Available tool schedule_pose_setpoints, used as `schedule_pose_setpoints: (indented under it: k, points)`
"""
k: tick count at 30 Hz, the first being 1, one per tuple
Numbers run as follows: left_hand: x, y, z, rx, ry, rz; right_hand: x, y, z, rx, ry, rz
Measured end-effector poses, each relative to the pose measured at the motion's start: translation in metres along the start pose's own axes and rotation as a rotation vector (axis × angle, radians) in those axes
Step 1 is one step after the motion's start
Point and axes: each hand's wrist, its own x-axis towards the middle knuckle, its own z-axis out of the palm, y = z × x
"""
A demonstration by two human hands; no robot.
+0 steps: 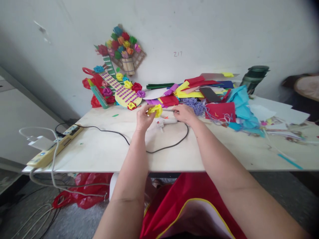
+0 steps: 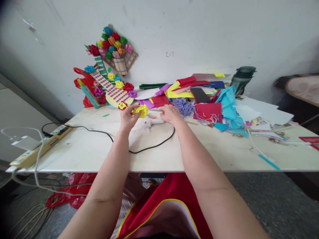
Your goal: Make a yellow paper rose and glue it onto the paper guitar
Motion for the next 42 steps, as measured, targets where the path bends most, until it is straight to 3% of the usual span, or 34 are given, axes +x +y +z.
schedule_pose_setpoints:
  k: [4,7,11,17,20,23,26,29,36,42]
  points:
    - [0.000,-0.001,0.000,0.021,0.049,0.009,-0.005,-0.028,0.002,-0.051,-0.209,-0.132]
    - [0.000,-0.005,0.002,0.030,0.060,0.005,-0.009,-0.041,0.014,-0.121,-0.276,-0.144]
    - [0.001,-0.010,0.002,0.043,0.063,0.008,-0.012,-0.047,0.025,-0.166,-0.201,-0.132]
    - [0.001,-0.014,0.001,0.053,0.084,-0.004,-0.007,-0.032,0.013,-0.131,-0.118,0.017]
    - [0.001,-0.014,0.001,0.043,0.085,-0.017,-0.001,-0.014,0.007,0.051,0.018,0.195]
    - [0.001,-0.014,0.002,0.037,0.088,-0.016,0.005,0.004,0.003,0.419,0.140,0.292]
    - [0.000,-0.013,0.002,0.048,0.077,-0.012,0.006,0.015,-0.004,0.860,0.180,0.267]
    - [0.000,-0.014,0.003,0.063,0.068,0.002,0.001,0.017,-0.012,1.115,0.133,0.167]
    - [-0.001,-0.015,0.004,0.066,0.025,0.029,-0.004,0.009,-0.017,1.145,-0.070,0.084]
    - [-0.001,-0.019,0.005,0.179,0.038,0.110,-0.005,0.006,-0.018,1.112,-0.082,0.093]
